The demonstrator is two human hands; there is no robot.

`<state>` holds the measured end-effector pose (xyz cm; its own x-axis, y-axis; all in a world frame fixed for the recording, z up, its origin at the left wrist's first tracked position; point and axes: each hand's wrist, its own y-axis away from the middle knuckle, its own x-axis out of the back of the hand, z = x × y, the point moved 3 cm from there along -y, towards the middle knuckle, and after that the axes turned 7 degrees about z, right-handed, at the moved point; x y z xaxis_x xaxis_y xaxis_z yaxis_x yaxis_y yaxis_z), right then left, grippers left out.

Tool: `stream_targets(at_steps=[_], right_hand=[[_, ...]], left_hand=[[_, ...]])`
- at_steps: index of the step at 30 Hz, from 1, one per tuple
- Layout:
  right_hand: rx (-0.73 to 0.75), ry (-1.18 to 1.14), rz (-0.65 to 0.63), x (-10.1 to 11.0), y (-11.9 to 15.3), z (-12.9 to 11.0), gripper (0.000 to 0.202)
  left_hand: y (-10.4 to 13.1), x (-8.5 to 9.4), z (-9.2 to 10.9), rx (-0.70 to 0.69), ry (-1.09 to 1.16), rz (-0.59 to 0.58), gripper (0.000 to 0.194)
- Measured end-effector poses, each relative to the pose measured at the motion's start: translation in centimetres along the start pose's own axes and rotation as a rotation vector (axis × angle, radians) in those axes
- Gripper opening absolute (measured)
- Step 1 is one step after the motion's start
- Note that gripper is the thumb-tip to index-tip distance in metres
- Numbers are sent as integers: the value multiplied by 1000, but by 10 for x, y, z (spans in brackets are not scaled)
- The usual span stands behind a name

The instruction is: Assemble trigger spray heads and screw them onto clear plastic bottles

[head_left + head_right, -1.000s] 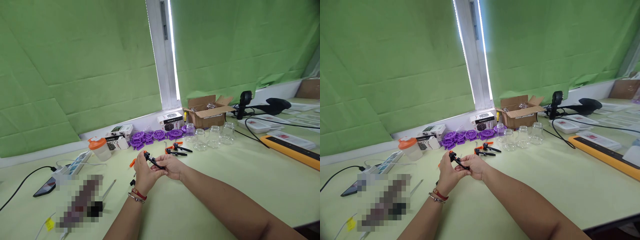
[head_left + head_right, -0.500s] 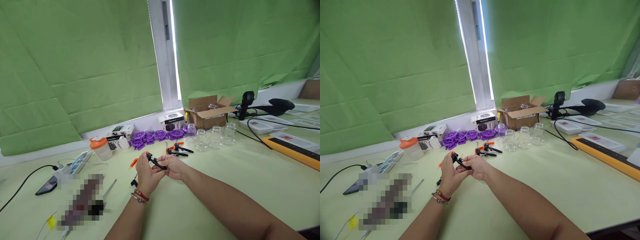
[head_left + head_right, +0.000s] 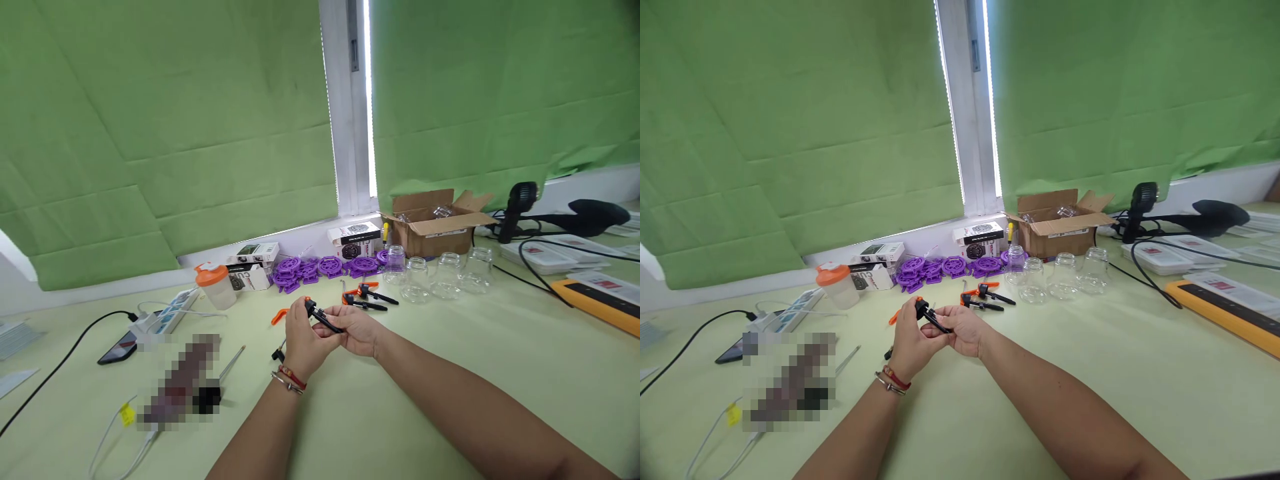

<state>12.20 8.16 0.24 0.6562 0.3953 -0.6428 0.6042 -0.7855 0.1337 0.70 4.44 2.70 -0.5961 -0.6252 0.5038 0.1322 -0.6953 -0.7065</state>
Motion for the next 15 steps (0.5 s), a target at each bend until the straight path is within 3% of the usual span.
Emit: stream_targets(at_steps=[7, 15], right_hand=[[-29, -1, 5, 0, -1, -1, 13], [4, 70, 0, -1, -7, 4, 12]], left_hand=[[1, -2, -1, 33, -39, -29, 88], [-2, -2, -9, -5, -78, -6, 84]])
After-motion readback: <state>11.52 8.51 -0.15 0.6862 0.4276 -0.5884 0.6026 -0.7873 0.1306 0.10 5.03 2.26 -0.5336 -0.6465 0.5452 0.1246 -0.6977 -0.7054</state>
